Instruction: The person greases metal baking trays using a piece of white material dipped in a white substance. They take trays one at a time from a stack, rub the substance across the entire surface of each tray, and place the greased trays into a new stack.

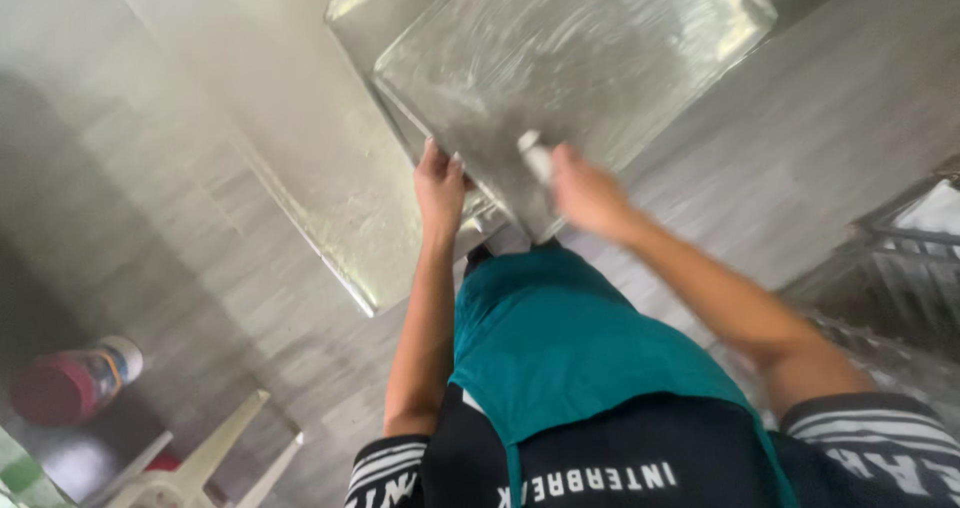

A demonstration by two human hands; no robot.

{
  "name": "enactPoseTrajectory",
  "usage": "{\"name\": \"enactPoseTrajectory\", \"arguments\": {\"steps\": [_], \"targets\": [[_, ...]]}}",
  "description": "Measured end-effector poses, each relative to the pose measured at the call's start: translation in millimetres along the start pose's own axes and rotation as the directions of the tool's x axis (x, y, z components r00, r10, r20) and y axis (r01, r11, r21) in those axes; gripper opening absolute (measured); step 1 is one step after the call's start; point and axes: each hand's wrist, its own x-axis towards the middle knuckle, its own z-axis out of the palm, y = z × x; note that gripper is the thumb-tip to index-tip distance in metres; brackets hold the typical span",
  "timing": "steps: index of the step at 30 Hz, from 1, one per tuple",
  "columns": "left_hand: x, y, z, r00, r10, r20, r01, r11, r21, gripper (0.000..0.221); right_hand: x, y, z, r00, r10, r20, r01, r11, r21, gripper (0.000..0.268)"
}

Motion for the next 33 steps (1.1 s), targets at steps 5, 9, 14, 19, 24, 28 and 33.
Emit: {"name": "enactPoseTrajectory", "arguments": {"steps": [5, 9, 14, 19, 24, 28, 33], "targets": [[1, 15, 1, 0.994, -0.102, -0.027, 0.103, 0.995, 0.017, 0.032, 71, 139, -68, 0.964, 0.160, -0.213, -0.178, 0.982, -0.068, 0.030], [0, 21, 6, 0.991, -0.123, -0.046, 0.126, 0.989, 0.079, 0.036, 148, 240, -117, 0.912, 0.092, -0.400, -0.202, 0.949, -0.243, 0.033], [-3, 23, 10, 0.997, -0.074, -0.022, 0.074, 0.997, 0.019, 0.044, 198, 217, -98, 0.847, 0.165, -0.505, -0.210, 0.977, -0.034, 0.021], [0, 21, 5, 0.990, -0.140, 0.024, 0.141, 0.989, -0.053, 0.044, 144, 41, -4, 0.807, -0.177, -0.563, 0.069, 0.976, -0.208, 0.017], [4, 16, 1, 0.965, -0.263, 0.003, 0.256, 0.937, -0.238, 0.043, 37, -44, 16, 0.922, -0.384, -0.048, 0.386, 0.922, 0.041, 0.035], [3, 15, 2, 0.989, -0.147, -0.011, 0.144, 0.980, -0.134, 0.049, 35, 5, -13, 0.976, -0.210, -0.051, 0.214, 0.973, 0.086, 0.024], [4, 20, 10, 0.990, -0.129, -0.059, 0.122, 0.986, -0.109, 0.044, 88, 132, -79, 0.983, 0.092, -0.157, -0.082, 0.994, 0.070, 0.021]]}}
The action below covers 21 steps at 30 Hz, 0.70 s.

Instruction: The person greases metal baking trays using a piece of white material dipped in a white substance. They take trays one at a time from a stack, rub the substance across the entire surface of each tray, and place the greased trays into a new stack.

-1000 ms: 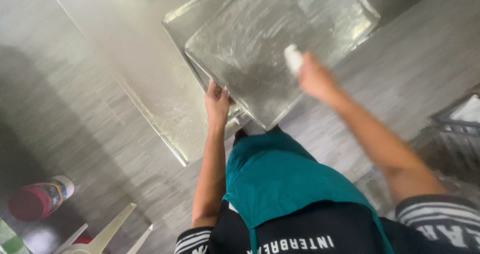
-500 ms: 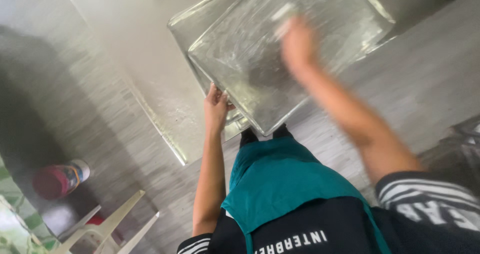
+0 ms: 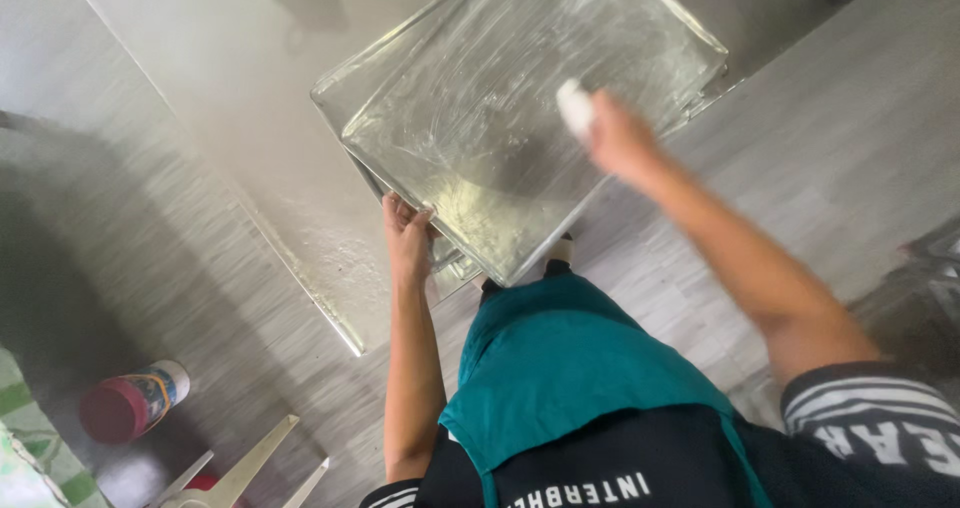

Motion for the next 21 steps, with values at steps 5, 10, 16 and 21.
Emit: {"name": "enactPoseTrajectory", "arguments": {"steps": [5, 10, 16, 21], "targets": [[-3, 8, 13, 0.999, 0.053, -0.002, -0.050, 0.934, -0.353, 0.045, 71, 111, -46, 0.983, -0.088, -0.162, 0.057, 0.981, -0.186, 0.029], [-19, 40, 29, 0.985, 0.154, -0.081, -0.174, 0.896, -0.409, 0.057, 90, 161, -83, 0.947, -0.170, -0.273, 0.112, 0.970, -0.215, 0.034], [-57, 142, 21, 0.927, 0.326, -0.185, -0.355, 0.922, -0.153, 0.081, 66, 206, -86, 0.926, 0.046, -0.375, 0.060, 0.963, 0.264, 0.041], [-36, 191, 78, 0.884, 0.433, -0.175, -0.458, 0.878, -0.139, 0.098, 41, 247, -74, 0.904, 0.294, -0.312, 0.041, 0.665, 0.746, 0.055]]}}
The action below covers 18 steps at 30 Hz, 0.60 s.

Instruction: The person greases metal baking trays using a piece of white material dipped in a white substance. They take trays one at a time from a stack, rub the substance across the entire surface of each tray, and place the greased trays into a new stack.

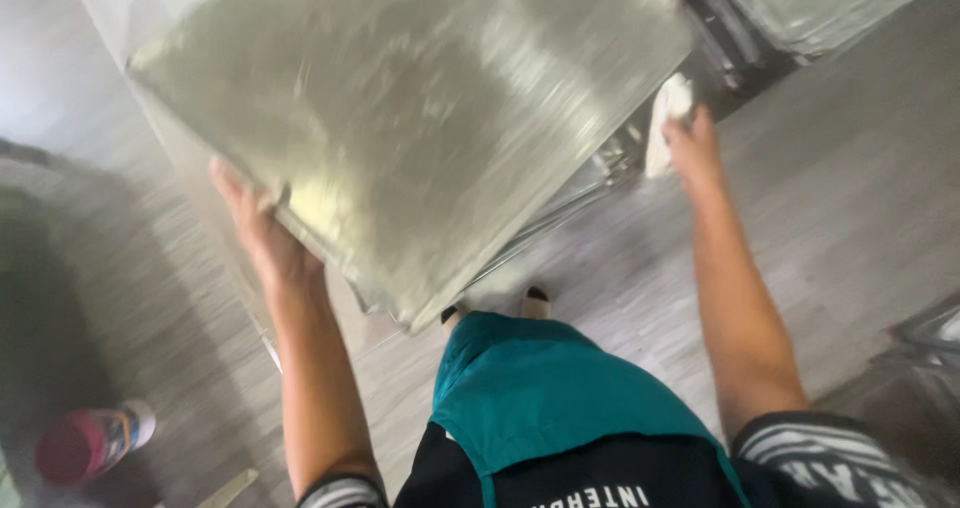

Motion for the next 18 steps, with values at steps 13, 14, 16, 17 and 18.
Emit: {"name": "enactPoseTrajectory", "arguments": {"steps": [13, 14, 16, 17, 18], "targets": [[93, -275, 436, 0.897, -0.260, 0.358, 0.388, 0.852, -0.353, 0.056, -21, -63, 56, 0.978, 0.072, 0.195, -0.148, 0.900, 0.409, 0.048], [94, -293, 454, 0.875, -0.330, 0.353, 0.446, 0.833, -0.327, 0.050, -16, -67, 62, 0.978, 0.065, 0.198, -0.144, 0.898, 0.416, 0.049], [95, -323, 485, 0.911, -0.227, 0.344, 0.325, 0.910, -0.260, 0.048, -7, -71, 68, 0.977, 0.056, 0.206, -0.141, 0.895, 0.424, 0.050], [93, -332, 494, 0.898, -0.253, 0.361, 0.321, 0.937, -0.141, 0.041, -1, -72, 72, 0.980, 0.067, 0.190, -0.138, 0.909, 0.392, 0.049], [93, -335, 502, 0.887, -0.274, 0.371, 0.305, 0.952, -0.027, 0.038, 10, -75, 78, 0.981, 0.069, 0.179, -0.130, 0.924, 0.359, 0.048]]}}
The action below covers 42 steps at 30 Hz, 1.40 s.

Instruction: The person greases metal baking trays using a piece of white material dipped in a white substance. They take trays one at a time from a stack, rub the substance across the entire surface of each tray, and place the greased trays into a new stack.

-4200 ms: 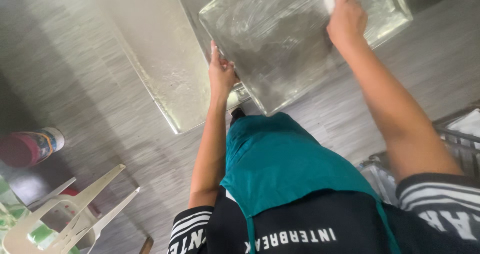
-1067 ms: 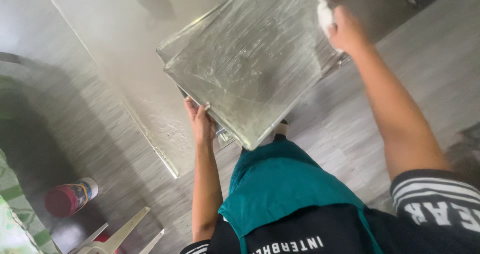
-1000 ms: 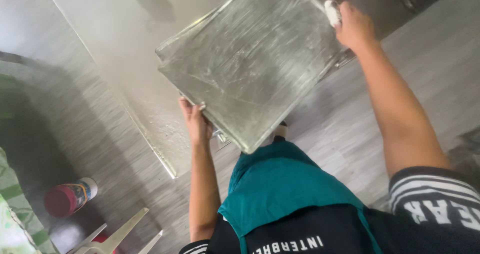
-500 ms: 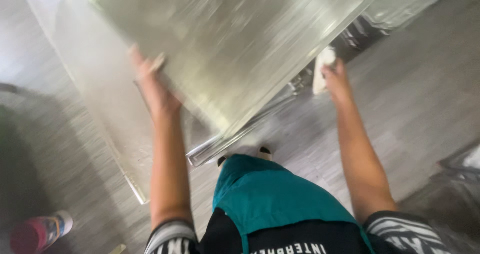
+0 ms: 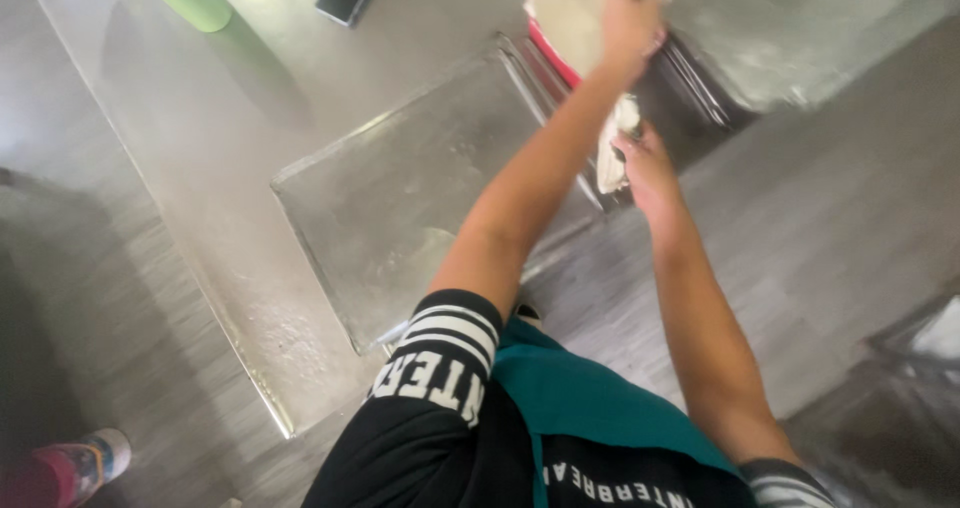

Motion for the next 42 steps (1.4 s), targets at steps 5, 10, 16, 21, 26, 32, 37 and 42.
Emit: {"name": "enactPoseTrajectory", "arguments": {"steps": [5, 10, 16, 21, 26, 32, 37, 42], "targets": [[4, 10, -24, 0.965, 0.246, 0.087, -0.261, 0.916, 0.304, 0.062, 90, -14, 22, 0.996, -0.083, 0.022, 0.085, 0.926, -0.368, 0.050], [24, -16, -167, 0.975, 0.220, 0.040, -0.223, 0.970, 0.092, 0.038, 234, -24, 12, 0.930, -0.335, 0.148, 0.230, 0.219, -0.948, 0.052], [35, -43, -195, 0.833, -0.522, 0.182, 0.551, 0.810, -0.199, 0.030, 281, 17, 2, 0.921, -0.244, 0.303, 0.234, -0.275, -0.933, 0.031], [24, -54, -174, 0.816, -0.494, 0.299, 0.574, 0.756, -0.314, 0.034, 279, 39, 31, 0.952, -0.140, 0.273, 0.264, -0.079, -0.961, 0.041], [16, -52, -180, 0.829, -0.437, 0.349, 0.545, 0.770, -0.330, 0.058, 272, -8, 33, 0.932, 0.232, 0.279, 0.018, 0.738, -0.674, 0.027], [-70, -2, -264, 0.963, 0.099, 0.250, -0.096, 0.995, -0.023, 0.041, 170, -53, 70, 0.908, 0.183, 0.376, -0.068, 0.952, -0.299, 0.023], [-264, 117, -407, 0.890, 0.428, -0.158, -0.100, 0.522, 0.847, 0.047, 114, 1, 120, 0.871, -0.145, 0.469, 0.487, 0.382, -0.785, 0.033], [-385, 147, -508, 0.743, 0.582, -0.331, 0.134, 0.356, 0.925, 0.048, 95, 47, 154, 0.749, -0.401, 0.528, 0.601, 0.075, -0.796, 0.038]]}}
